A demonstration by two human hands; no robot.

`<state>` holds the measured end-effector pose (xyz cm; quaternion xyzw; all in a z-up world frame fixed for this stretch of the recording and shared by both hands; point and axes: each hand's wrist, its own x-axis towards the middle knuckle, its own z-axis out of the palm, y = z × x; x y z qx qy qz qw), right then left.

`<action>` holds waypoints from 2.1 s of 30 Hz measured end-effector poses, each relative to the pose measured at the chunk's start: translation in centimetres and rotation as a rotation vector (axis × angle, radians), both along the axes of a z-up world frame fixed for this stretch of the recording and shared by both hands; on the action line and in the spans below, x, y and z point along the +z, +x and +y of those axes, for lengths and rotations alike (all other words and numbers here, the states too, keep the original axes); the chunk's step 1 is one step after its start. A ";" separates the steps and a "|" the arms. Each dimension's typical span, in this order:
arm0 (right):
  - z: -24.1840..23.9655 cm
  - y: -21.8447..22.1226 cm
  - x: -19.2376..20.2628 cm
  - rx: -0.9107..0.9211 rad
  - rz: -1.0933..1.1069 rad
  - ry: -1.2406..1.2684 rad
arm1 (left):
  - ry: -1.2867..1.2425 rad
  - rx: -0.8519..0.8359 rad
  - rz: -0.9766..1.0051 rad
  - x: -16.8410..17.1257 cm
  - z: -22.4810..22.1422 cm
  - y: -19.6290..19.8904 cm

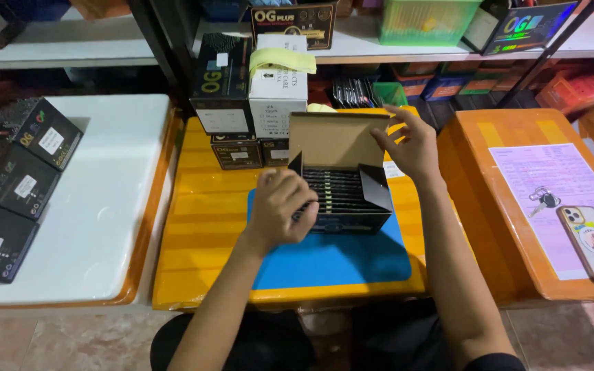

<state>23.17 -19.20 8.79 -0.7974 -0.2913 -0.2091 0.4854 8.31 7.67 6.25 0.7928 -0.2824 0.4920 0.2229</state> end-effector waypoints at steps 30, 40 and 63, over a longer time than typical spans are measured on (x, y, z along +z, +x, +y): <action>2.0 -7.2 1.1 0.126 0.124 -0.252 | -0.437 -0.024 0.684 -1.2 6.3 1.8; -4.9 -2.8 -1.6 0.455 0.372 0.173 | -0.459 -0.158 0.859 -2.7 4.8 2.3; -6.6 0.2 -5.1 0.086 0.768 -0.590 | -0.608 -0.425 1.094 -5.8 6.1 3.4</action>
